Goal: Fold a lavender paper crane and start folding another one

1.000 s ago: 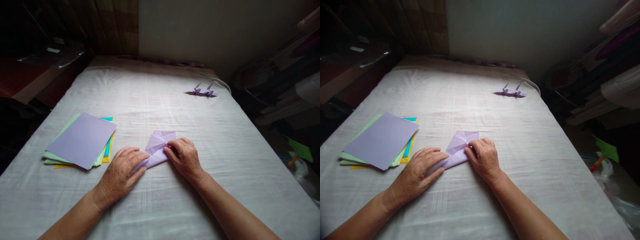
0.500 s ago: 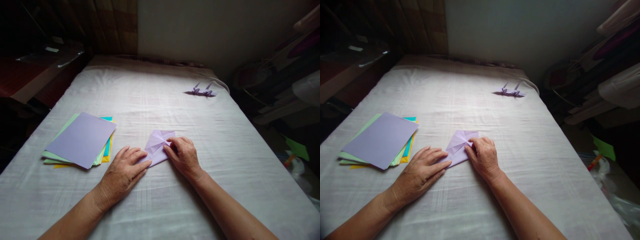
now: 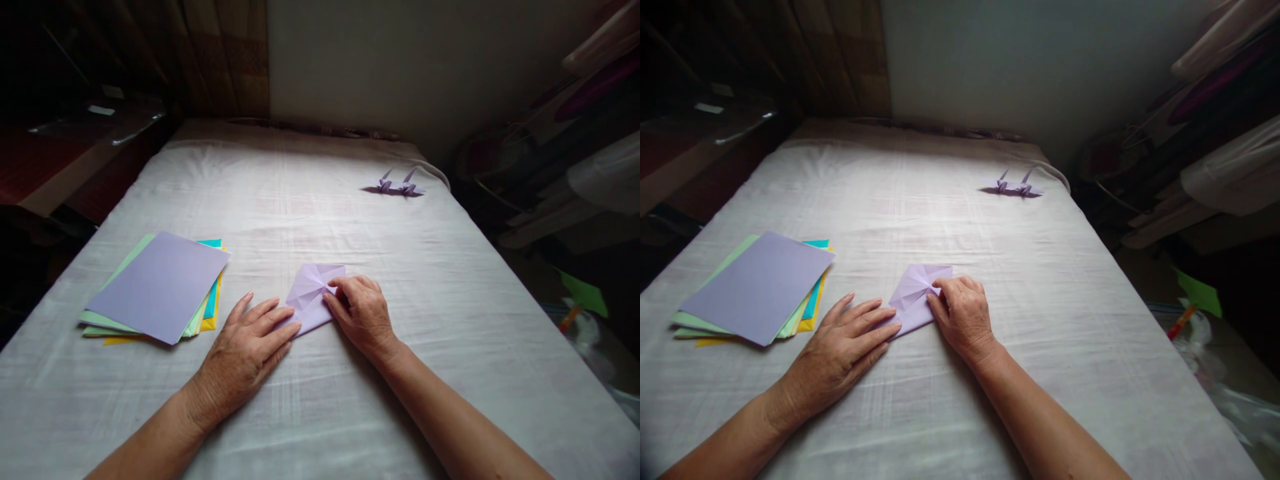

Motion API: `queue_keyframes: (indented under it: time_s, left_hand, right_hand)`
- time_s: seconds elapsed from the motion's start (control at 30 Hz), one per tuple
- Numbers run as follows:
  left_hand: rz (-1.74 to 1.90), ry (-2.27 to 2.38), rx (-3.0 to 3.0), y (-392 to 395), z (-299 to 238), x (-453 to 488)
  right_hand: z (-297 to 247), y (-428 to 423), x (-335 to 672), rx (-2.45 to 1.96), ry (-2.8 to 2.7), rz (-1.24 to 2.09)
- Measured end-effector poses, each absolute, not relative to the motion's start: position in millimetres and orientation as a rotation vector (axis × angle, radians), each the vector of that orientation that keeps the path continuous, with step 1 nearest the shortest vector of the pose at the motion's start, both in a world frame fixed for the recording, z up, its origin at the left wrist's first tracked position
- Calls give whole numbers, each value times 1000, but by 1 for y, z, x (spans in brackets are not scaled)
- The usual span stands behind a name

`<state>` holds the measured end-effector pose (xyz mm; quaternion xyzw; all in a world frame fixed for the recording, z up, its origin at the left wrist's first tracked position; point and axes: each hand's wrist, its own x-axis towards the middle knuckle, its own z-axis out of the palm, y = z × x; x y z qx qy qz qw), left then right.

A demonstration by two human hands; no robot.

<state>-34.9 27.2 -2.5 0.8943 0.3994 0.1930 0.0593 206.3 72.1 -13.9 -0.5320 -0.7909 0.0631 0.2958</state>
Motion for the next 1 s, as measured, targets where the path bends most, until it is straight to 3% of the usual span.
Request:
queue_keyframes:
  time_s: [0.53, 0.7, 0.83, 1.0]
  left_hand:
    - [570, 1236, 2675, 27, -3, -34]
    - [579, 1245, 2677, 27, -3, -33]
    - [597, 1262, 2652, 26, -5, -32]
    - [542, 1253, 2626, 26, -6, -35]
  right_hand:
    - [-16, 72, 207, -1434, -2160, 34]
    - [-8, 64, 205, -1176, -2289, -110]
    - [-6, 53, 202, -975, -2558, 5]
    - [-7, 46, 202, -1111, -2755, 259]
